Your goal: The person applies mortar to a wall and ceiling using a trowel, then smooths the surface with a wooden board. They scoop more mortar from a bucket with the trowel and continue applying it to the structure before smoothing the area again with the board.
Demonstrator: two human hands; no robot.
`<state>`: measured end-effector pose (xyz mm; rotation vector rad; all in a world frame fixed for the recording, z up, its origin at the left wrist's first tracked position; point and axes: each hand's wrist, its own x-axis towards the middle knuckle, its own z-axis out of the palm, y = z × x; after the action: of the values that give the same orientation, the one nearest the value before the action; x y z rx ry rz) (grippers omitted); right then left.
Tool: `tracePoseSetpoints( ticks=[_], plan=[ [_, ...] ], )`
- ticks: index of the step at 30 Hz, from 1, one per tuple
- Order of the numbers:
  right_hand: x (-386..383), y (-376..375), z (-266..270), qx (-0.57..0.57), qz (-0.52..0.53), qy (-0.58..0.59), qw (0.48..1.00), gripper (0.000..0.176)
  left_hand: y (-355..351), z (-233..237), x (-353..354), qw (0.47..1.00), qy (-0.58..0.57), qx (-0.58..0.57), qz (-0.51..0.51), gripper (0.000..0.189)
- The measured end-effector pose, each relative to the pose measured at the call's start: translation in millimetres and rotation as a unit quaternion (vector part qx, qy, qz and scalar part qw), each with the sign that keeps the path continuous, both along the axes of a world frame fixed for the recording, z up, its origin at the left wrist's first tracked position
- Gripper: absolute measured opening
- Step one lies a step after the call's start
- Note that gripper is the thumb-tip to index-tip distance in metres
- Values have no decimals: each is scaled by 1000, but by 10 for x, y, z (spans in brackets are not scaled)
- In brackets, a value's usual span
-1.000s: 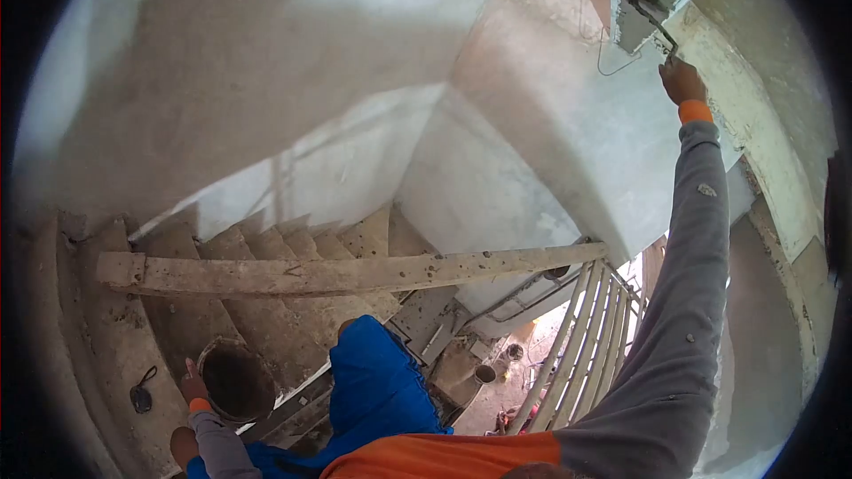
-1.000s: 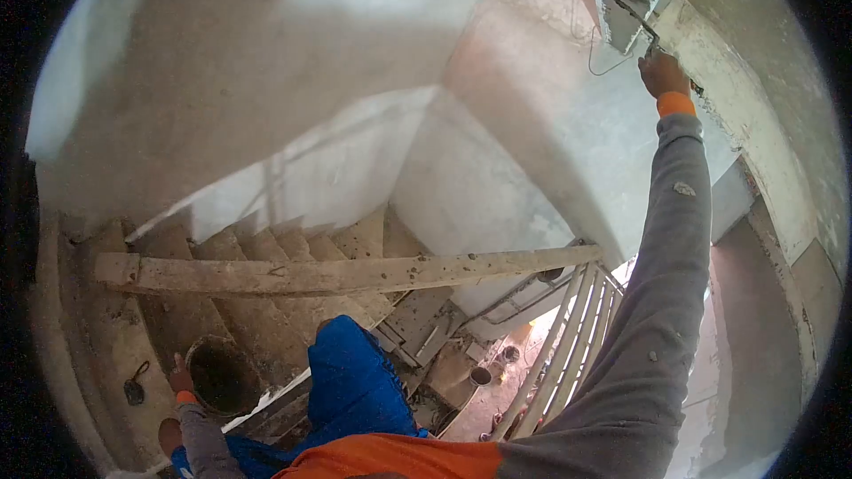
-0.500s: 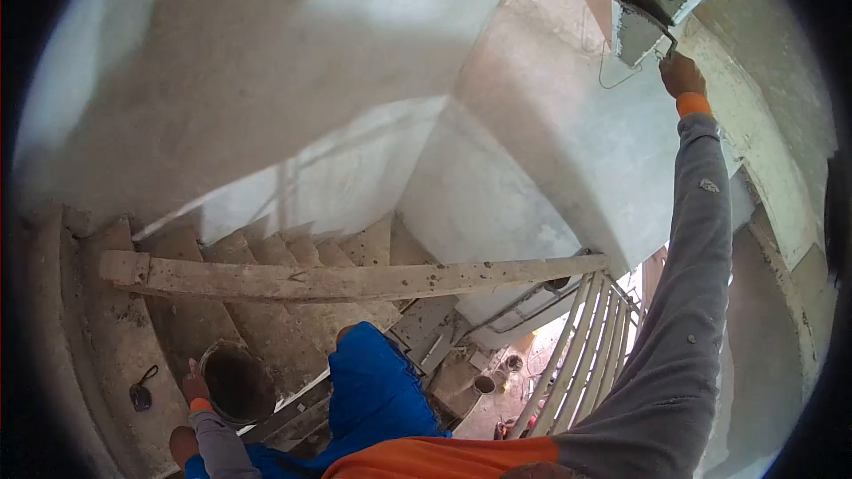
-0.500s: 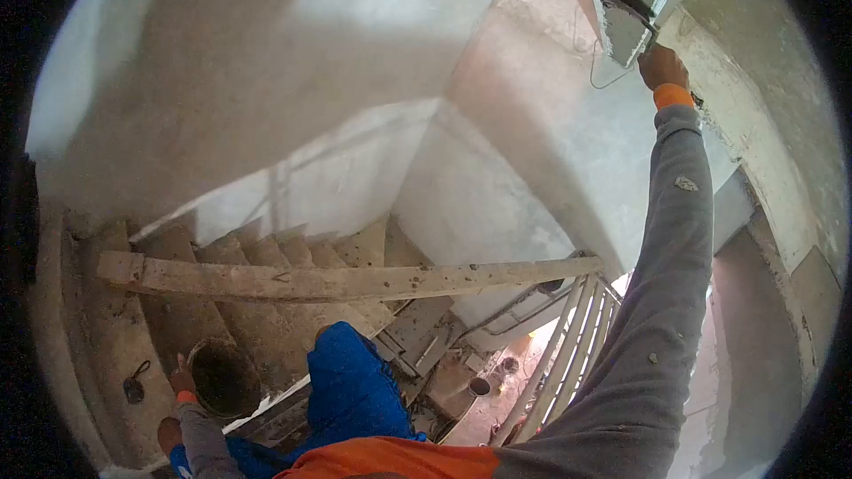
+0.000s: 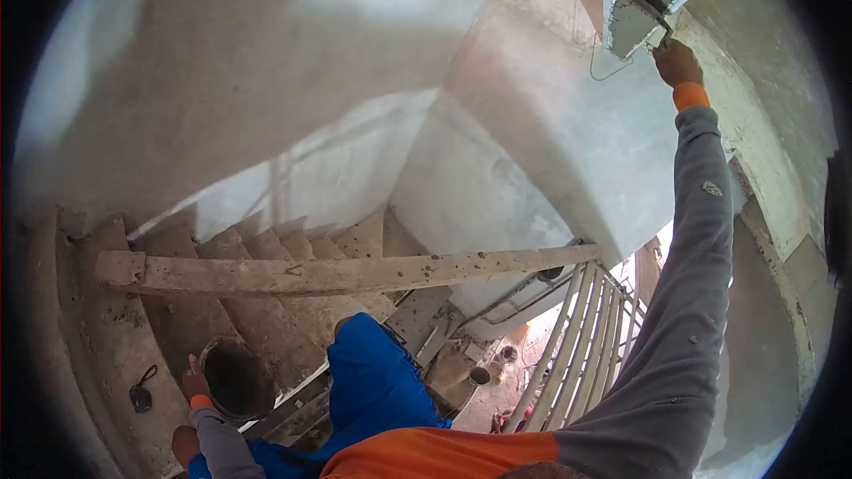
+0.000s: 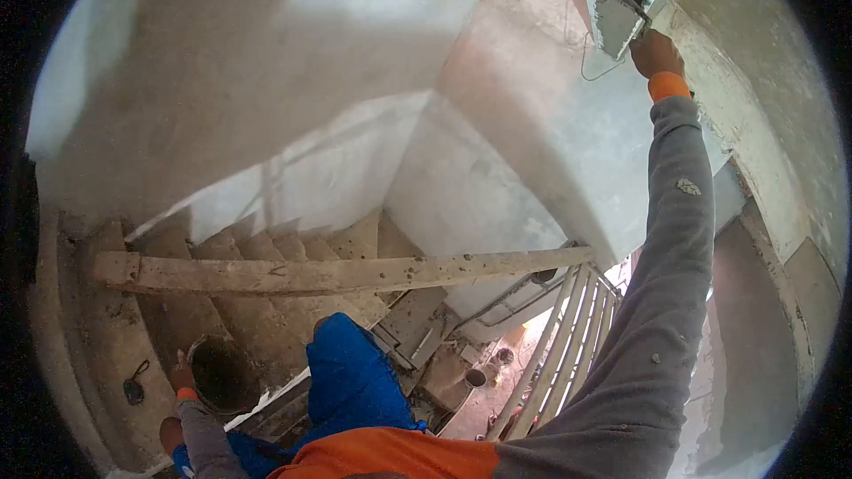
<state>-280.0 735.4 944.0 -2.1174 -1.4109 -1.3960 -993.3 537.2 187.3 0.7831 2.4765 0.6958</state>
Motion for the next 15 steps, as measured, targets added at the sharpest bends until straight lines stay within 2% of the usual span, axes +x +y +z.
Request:
tracePoseSetpoints(
  ticks=[1, 4, 7, 10, 12, 15],
  plan=[
    [-16, -11, 2, 3, 1, -3, 1000, 38, -7, 98, 47, 1000, 4, 6, 1, 81],
    [-31, -25, 39, 5, 4, 15, 1000, 38, 36, -133, -18, 999, 16, 37, 30, 80],
    [-75, -59, 22, 15, 11, 15, 1000, 37, 75, -238, -145, 999, 3, -35, 7, 79],
    [-140, -94, 47, -8, -17, 19, 1000, 43, 76, -166, -41, 999, 25, 8, 24, 78],
    [-148, -66, 88, 6, -7, 15, 1000, 38, 81, -214, -126, 999, 33, 15, -26, 79],
    [-206, -124, 90, 3, -2, 3, 1000, 36, 67, -248, -171, 998, 47, 5, -41, 82]
  ],
)
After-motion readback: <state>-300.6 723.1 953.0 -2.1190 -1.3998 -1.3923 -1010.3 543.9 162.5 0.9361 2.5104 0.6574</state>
